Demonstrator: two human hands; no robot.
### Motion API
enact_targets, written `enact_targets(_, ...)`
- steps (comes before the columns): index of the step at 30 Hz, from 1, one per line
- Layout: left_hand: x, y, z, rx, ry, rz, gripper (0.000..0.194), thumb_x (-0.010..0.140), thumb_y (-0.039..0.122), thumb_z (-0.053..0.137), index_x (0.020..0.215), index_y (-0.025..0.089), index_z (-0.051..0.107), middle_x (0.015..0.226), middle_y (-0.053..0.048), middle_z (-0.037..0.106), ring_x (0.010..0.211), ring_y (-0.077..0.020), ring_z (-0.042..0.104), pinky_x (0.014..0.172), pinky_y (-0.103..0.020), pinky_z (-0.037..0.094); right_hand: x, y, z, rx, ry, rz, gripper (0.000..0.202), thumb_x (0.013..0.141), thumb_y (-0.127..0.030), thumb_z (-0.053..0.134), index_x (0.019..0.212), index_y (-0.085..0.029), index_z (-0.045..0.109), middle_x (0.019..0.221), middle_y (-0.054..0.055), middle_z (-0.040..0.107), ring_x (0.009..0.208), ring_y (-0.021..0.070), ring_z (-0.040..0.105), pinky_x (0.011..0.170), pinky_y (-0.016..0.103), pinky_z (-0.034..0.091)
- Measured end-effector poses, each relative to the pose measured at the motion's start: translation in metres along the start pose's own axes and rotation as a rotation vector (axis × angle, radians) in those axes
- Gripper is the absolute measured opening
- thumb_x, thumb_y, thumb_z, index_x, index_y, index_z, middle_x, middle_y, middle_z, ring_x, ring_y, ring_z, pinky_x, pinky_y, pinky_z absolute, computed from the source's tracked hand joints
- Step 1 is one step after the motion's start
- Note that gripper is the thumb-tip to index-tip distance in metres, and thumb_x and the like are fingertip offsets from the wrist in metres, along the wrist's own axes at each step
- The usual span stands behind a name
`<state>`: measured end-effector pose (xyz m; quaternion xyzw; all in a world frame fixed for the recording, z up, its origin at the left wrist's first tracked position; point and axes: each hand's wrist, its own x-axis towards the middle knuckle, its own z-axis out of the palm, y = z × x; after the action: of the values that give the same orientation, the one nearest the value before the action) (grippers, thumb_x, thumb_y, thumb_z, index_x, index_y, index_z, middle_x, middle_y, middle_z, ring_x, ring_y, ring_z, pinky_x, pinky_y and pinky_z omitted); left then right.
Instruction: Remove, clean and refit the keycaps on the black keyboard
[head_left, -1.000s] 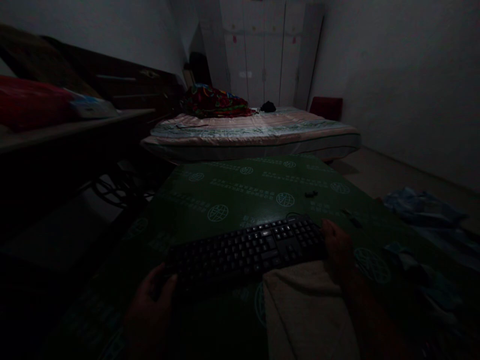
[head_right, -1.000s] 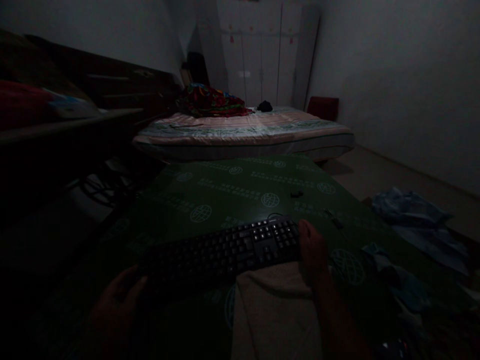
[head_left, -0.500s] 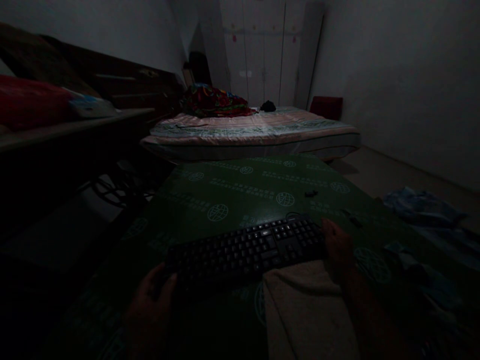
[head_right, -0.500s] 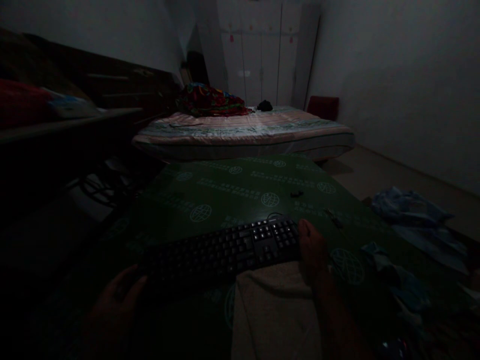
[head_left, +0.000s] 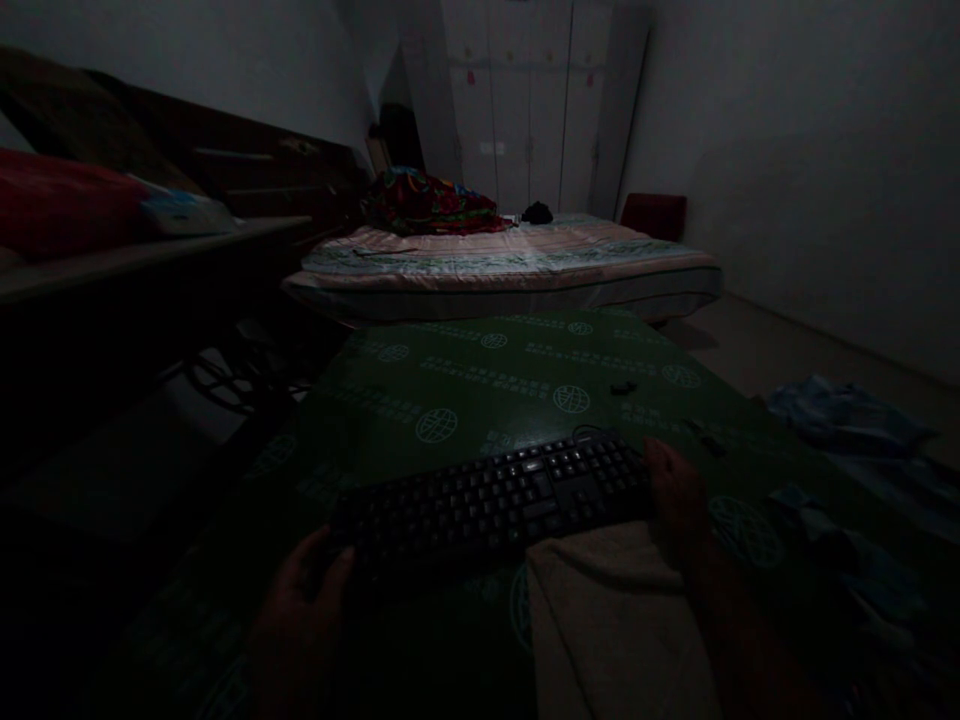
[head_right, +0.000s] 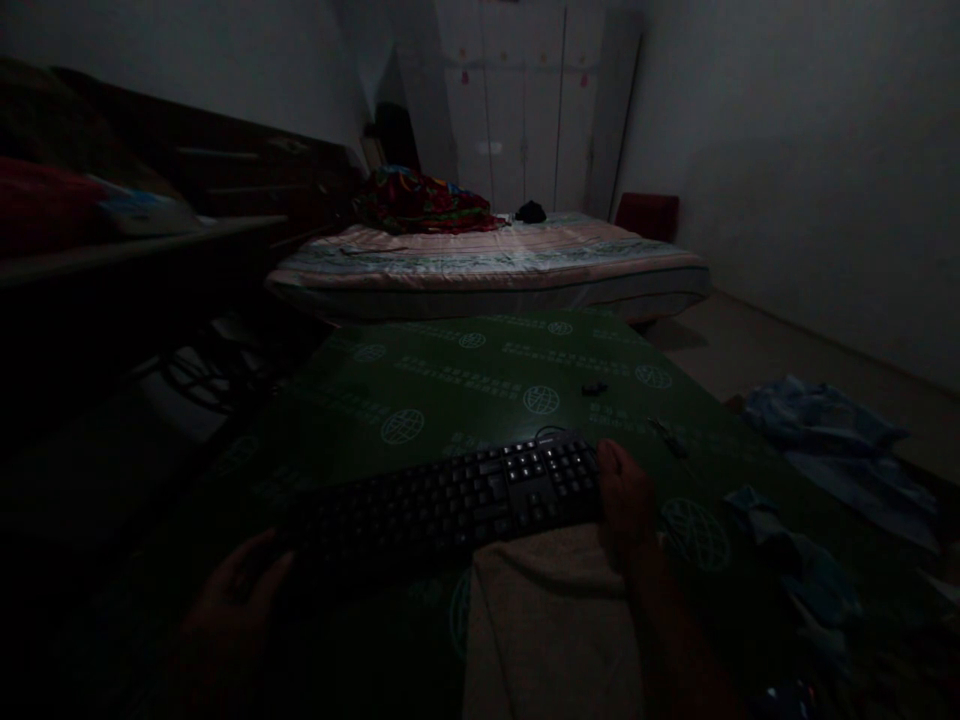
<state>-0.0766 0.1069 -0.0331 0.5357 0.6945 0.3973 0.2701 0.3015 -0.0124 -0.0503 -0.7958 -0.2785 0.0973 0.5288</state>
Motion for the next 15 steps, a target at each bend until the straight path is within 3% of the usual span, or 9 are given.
enact_targets(15,-0.0035,0.0068,-0.0013,0.054,0.012,0.012,0.057,0.066,0.050,0.056,0.114,0.020,0.060,0.116,-0.011,0.064,0.108,-0.0338,0.059,0.094,-0.049,0.047,0.0024,0.0034,0.0009,-0.005,0.011,0.015,0.062,0.079,-0.070,0.035,0.085,-0.016,0.064,0.081,0.008,0.067,0.077,0.0223,0.057,0.067,0.029,0.039)
